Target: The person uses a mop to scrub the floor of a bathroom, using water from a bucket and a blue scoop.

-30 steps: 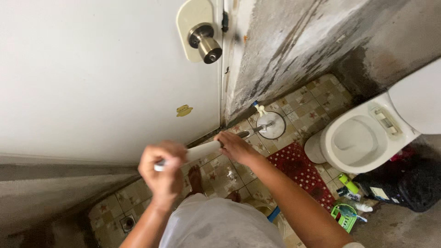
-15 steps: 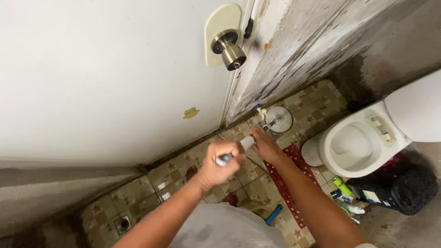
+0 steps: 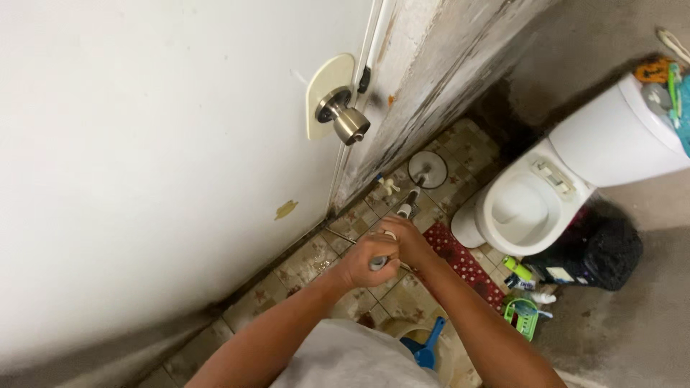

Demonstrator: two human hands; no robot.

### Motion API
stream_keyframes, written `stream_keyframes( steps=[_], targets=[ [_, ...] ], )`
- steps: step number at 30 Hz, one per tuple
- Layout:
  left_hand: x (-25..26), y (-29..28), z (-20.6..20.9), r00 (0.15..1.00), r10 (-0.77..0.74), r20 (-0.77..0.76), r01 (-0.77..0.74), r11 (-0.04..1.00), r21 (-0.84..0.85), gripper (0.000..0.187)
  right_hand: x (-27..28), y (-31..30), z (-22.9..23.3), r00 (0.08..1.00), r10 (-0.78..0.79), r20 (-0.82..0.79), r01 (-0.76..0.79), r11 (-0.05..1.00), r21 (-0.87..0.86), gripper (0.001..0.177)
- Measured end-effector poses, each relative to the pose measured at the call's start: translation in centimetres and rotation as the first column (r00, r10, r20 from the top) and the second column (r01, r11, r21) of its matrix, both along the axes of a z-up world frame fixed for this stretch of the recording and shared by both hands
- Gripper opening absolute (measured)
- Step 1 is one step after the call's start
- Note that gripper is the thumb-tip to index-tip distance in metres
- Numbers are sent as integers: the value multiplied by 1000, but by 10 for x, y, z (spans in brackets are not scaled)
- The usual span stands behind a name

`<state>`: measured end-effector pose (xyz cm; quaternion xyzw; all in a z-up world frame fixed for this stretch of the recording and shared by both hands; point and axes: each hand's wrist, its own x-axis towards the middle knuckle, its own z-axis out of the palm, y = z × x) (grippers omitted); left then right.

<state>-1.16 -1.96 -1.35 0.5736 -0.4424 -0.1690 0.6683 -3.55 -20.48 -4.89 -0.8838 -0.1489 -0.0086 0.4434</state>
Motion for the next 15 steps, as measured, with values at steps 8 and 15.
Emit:
stream_keyframes(
  steps=[8,15],
  targets=[
    [6,9,38,992,95,80,-88,992,-92,23,-7,12,0,988,-153,31,153,988,11,26],
    [39,-43,-13,988,-50,143,83,968,-235,14,24,-33,-20,995,-91,35,92,995,-32,19]
  ],
)
